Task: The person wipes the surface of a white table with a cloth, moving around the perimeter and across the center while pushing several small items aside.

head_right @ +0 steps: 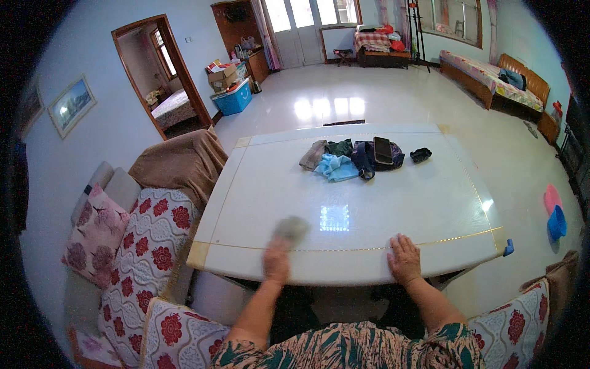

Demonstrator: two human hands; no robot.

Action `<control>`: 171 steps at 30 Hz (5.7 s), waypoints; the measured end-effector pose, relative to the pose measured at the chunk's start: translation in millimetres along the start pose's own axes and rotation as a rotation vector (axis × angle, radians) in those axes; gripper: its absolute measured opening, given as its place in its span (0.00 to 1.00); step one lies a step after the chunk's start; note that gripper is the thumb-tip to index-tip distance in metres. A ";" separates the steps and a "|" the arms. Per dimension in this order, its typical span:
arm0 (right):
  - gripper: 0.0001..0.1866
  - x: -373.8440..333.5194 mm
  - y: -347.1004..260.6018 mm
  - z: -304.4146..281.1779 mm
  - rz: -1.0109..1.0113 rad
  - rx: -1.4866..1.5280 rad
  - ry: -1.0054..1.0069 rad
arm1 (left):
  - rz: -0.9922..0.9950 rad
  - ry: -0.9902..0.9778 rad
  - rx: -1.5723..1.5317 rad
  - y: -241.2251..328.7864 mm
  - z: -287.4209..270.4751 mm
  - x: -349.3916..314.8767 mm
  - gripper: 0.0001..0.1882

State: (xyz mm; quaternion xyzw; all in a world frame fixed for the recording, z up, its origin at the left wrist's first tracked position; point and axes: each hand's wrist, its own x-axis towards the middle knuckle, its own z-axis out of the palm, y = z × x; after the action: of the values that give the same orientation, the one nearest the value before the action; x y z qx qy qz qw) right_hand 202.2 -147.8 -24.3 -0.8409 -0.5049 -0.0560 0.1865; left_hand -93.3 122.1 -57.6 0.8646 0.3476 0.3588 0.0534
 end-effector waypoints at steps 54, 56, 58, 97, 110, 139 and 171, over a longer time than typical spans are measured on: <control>0.27 9.8 -13.0 -23.5 -0.008 -0.077 -0.012 | -0.260 -0.125 0.311 -87.4 95.0 138.0 0.28; 0.28 8.8 -12.0 -25.9 0.002 -0.088 -0.014 | -0.108 -0.159 0.158 -1.4 136.5 145.6 0.26; 0.28 11.2 -16.1 -26.2 -0.001 -0.066 -0.011 | 0.129 -0.110 0.063 74.6 157.8 132.5 0.24; 0.37 10.1 -38.7 -10.0 0.096 0.237 0.000 | -0.026 -0.269 -0.091 161.8 48.1 4.4 0.20; 0.23 14.4 205.1 -45.2 0.344 -0.207 0.358 | -0.032 -0.284 0.070 179.5 27.8 6.7 0.21; 0.23 134.1 187.2 -5.6 0.308 -0.225 0.223 | -0.025 -0.306 0.114 170.6 31.0 2.4 0.24; 0.18 -7.7 90.0 -19.7 0.016 -0.132 0.386 | -0.077 -0.263 0.120 168.1 35.3 0.9 0.24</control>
State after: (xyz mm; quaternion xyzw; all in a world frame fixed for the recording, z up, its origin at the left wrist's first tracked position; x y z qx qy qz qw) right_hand 278.6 -199.3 -31.5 -0.8288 -0.4485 -0.2477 0.2250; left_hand 24.9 1.7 -25.6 0.8918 0.3915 0.2186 0.0604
